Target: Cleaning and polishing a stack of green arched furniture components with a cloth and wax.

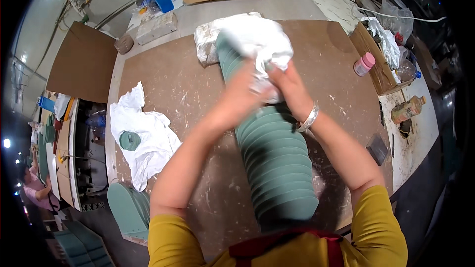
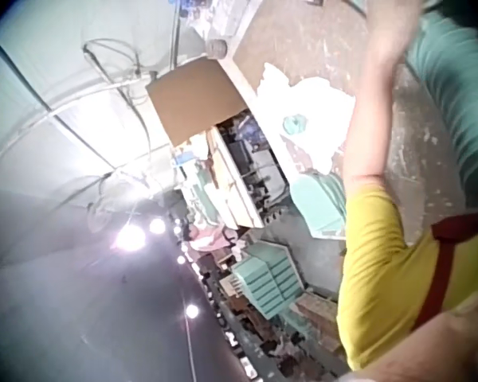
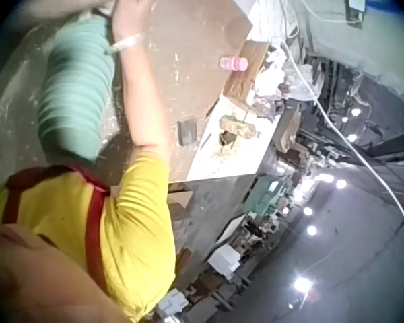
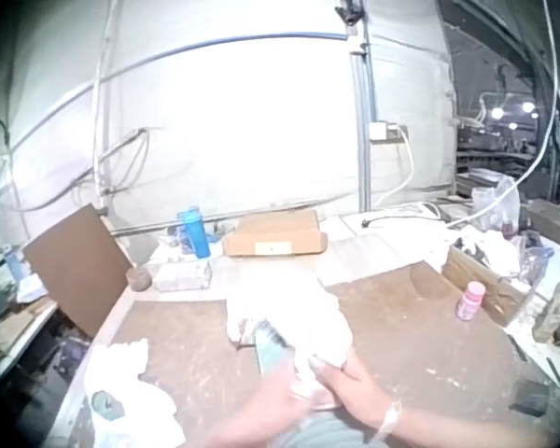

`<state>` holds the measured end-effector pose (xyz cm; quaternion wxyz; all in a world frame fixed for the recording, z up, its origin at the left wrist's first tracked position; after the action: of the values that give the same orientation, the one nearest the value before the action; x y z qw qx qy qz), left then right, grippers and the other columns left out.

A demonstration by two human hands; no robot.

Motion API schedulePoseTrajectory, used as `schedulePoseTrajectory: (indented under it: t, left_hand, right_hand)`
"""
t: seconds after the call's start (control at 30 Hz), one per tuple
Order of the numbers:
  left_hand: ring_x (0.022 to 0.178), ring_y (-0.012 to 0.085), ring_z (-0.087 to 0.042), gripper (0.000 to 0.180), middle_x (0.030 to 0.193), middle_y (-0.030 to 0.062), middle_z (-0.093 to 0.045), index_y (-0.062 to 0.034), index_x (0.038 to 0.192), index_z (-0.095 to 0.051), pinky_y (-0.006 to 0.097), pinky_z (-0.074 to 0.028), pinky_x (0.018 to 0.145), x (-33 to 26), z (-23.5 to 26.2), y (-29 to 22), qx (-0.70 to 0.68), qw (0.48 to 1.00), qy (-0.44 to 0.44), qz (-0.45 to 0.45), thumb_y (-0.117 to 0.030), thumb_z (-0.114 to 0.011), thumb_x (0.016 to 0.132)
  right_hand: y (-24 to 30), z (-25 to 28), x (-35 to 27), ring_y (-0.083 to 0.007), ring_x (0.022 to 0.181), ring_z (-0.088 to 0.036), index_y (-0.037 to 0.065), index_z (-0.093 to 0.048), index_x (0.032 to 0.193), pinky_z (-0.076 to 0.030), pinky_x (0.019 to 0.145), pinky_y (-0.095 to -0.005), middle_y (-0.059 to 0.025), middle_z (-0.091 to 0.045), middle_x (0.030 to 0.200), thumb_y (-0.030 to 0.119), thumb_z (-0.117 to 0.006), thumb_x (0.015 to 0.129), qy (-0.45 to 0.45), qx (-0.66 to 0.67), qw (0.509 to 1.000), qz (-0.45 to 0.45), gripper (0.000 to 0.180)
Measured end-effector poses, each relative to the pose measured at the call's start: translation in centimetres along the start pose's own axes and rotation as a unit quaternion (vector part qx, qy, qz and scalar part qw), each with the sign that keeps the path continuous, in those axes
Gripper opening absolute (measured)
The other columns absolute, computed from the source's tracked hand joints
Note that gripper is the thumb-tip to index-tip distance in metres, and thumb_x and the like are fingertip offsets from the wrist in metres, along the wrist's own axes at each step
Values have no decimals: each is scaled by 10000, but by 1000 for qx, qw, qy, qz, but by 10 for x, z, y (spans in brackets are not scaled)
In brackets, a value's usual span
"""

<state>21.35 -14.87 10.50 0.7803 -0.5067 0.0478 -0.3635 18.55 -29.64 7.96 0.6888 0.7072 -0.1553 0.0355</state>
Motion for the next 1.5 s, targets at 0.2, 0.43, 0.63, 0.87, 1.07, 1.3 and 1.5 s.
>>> schedulePoseTrajectory:
  t: [0.2,0.43,0.63,0.87,1.07,1.3,1.5]
  left_hand:
    - [1405,408,-298,667,1492,250,-356,22,1468,-300,434,-246,1158,45,41,57,92,962,-251,-56,-308,-554,946]
    - [1446,417,-177,593,1569,204,-227,-52,1483,-317,469,-177,1182,65,8,146,132,982,-118,66,-353,-443,988]
    - [1435,453,-173,580,1576,187,-217,-53,1475,-330,470,-158,1185,61,7,130,125,975,-178,53,-349,-453,992]
    - [1447,429,-159,584,1582,174,-212,-55,1476,-334,469,-148,1187,63,5,129,110,974,-189,54,-346,-461,985]
    - [1302,410,-398,429,1419,188,-449,-61,1311,-556,459,-334,1084,55,20,88,255,940,-229,9,-229,-591,919]
    - [951,320,-589,165,986,140,-640,-31,902,-717,403,-469,847,38,-2,41,131,988,-79,15,-176,-702,824]
    - [877,275,-597,136,931,126,-611,-19,895,-703,343,-470,817,35,-9,35,157,981,-95,-64,-111,-727,798]
  right_hand:
    - [65,18,68,-151,946,-645,21,-515,1325,-543,776,-289,-103,-643,1152,84,-595,907,-91,-37,995,35,430]
    - [-50,-32,131,-375,1292,-443,72,-548,1328,-341,1094,-414,-217,-482,1375,394,-511,960,162,-516,810,226,490]
    - [-96,38,89,-345,1245,-462,-20,-550,1276,-335,1080,-386,-225,-493,1350,351,-444,1008,-43,-213,975,35,470]
    - [-131,61,2,-318,1181,-559,-61,-488,1328,-405,1026,-371,-252,-600,1261,356,-415,1016,-52,-84,953,-286,526]
    - [-93,111,-38,-312,1126,-584,-42,-557,1240,-434,968,-363,-233,-617,1214,357,-505,985,41,-295,937,-181,476]
    - [-66,91,-33,-320,1017,-596,-17,-580,1112,-441,923,-373,-213,-637,1087,332,-548,957,-87,-162,981,-64,384]
    - [-112,57,-19,-402,1031,-587,-29,-541,1177,-443,912,-409,-260,-624,1116,305,-489,981,-119,-111,984,-72,391]
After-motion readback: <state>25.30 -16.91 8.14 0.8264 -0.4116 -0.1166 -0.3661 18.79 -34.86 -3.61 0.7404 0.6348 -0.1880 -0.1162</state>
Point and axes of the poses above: each hand's wrist, its own x-axis towards the middle knuckle, its own z-axis out of the back of the hand, y = z × x, the point moved 4 cm from there along x, towards the middle knuckle
